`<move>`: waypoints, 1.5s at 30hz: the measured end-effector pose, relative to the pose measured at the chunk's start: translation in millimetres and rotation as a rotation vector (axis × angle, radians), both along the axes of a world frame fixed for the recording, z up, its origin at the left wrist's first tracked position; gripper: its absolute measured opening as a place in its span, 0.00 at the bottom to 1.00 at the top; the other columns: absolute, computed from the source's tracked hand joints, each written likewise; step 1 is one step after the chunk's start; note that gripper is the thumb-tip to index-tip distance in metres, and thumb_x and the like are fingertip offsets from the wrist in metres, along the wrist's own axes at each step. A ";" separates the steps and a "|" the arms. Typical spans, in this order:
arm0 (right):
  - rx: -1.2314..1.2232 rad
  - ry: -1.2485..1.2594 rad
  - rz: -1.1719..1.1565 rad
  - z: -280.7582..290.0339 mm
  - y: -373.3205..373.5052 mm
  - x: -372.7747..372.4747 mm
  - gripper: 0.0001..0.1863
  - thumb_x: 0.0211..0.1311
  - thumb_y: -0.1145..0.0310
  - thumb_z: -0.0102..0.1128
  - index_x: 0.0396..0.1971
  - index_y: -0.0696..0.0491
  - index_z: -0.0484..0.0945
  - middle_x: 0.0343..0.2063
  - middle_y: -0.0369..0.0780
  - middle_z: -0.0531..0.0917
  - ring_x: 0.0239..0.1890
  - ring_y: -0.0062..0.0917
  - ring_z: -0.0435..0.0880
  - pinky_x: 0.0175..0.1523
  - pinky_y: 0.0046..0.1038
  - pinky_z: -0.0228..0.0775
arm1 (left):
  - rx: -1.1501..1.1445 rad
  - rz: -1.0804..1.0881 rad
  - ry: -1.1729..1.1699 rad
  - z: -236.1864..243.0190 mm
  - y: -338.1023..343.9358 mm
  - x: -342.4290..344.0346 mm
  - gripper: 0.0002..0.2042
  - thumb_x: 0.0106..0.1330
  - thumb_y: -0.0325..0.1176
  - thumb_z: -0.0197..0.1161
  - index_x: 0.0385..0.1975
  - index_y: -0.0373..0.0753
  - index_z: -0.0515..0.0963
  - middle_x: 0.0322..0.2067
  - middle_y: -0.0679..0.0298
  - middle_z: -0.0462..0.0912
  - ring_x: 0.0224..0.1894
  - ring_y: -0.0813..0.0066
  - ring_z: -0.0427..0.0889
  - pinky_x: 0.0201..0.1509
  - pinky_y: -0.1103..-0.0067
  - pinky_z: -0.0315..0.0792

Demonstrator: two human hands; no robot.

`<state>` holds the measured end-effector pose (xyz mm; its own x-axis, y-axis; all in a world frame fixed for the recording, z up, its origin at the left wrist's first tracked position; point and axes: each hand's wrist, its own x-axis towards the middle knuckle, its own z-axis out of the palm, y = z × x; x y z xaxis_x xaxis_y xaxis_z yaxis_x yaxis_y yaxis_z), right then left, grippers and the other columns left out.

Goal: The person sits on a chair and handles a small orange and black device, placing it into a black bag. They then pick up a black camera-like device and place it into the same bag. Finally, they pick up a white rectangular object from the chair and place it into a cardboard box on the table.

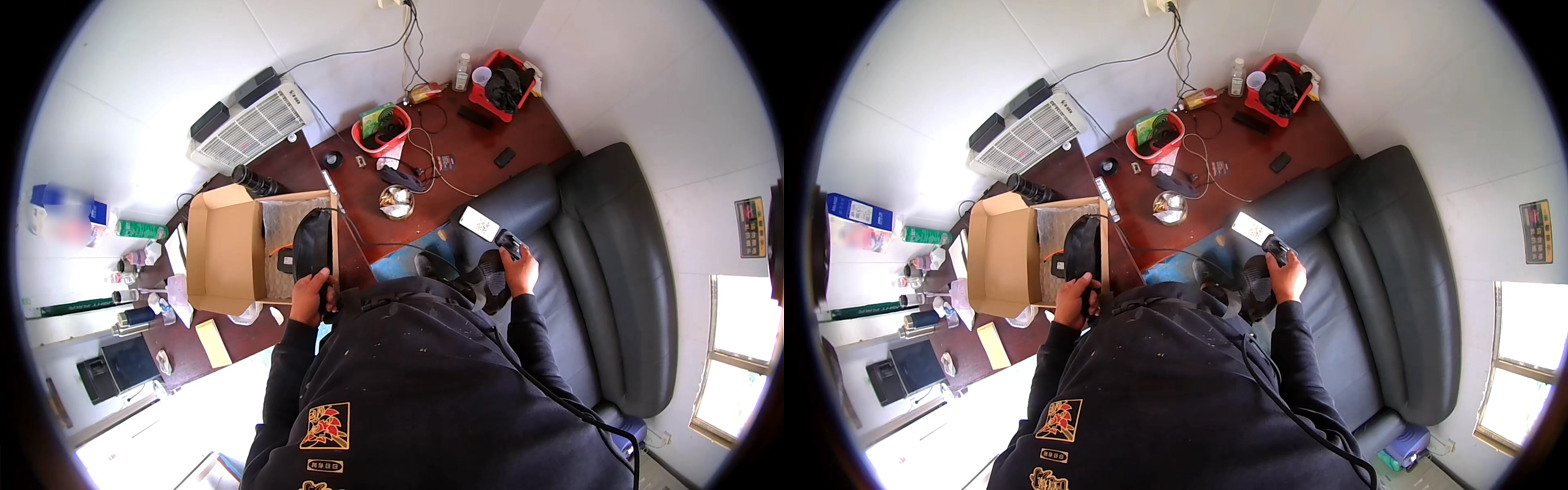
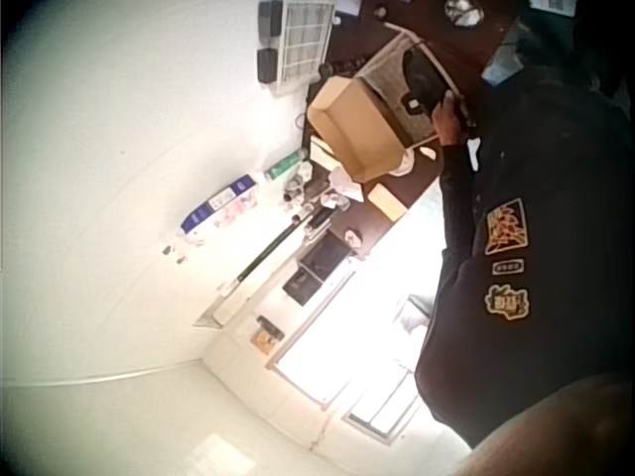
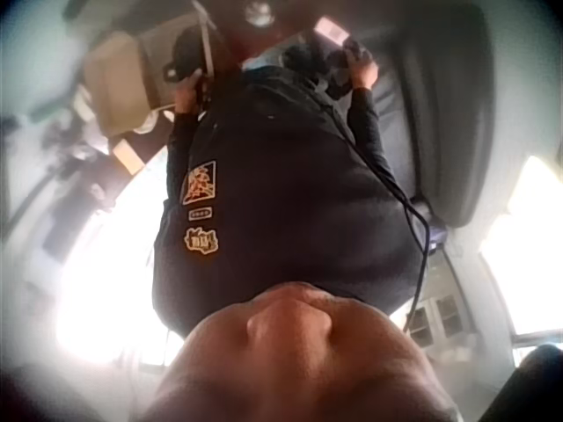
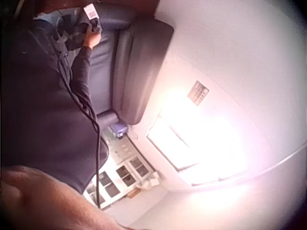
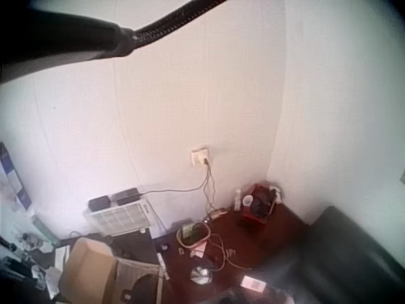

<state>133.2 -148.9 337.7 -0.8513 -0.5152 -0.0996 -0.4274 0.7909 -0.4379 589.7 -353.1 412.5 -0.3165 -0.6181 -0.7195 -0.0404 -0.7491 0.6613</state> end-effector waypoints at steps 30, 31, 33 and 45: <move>-0.031 0.095 0.045 -4.1 1.7 4.3 0.36 0.56 0.43 0.73 0.52 0.62 0.85 0.43 0.56 0.88 0.49 0.50 0.88 0.56 0.43 0.79 | -0.168 -0.048 -0.093 -75.6 19.0 10.1 0.09 0.73 0.33 0.64 0.42 0.34 0.76 0.28 0.60 0.83 0.26 0.69 0.83 0.30 0.73 0.79; -0.021 0.073 0.052 -2.4 0.8 5.2 0.36 0.56 0.43 0.73 0.51 0.62 0.85 0.42 0.56 0.88 0.49 0.50 0.88 0.56 0.43 0.78 | -0.166 -0.049 -0.096 -83.0 19.9 9.8 0.09 0.72 0.33 0.65 0.42 0.34 0.76 0.28 0.59 0.83 0.26 0.69 0.83 0.30 0.73 0.79; -0.018 0.069 0.064 0.5 -2.1 7.5 0.36 0.57 0.43 0.73 0.51 0.62 0.85 0.43 0.56 0.88 0.49 0.50 0.88 0.56 0.43 0.78 | -0.134 -0.024 -0.114 -95.7 22.8 13.2 0.08 0.71 0.30 0.65 0.43 0.33 0.76 0.28 0.59 0.83 0.26 0.69 0.83 0.31 0.72 0.80; 0.015 0.091 0.099 22.6 -8.1 16.1 0.36 0.57 0.44 0.72 0.53 0.61 0.84 0.43 0.57 0.88 0.49 0.51 0.88 0.55 0.44 0.79 | -0.641 -0.221 -0.672 -153.6 44.5 44.3 0.19 0.67 0.32 0.71 0.52 0.27 0.78 0.35 0.58 0.86 0.34 0.71 0.87 0.37 0.74 0.81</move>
<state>149.3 -157.0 360.3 -0.8020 -0.5965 -0.0327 -0.5414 0.7488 -0.3824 634.0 -308.6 258.8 -0.1168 -0.9337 -0.3385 -0.6584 -0.1823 0.7302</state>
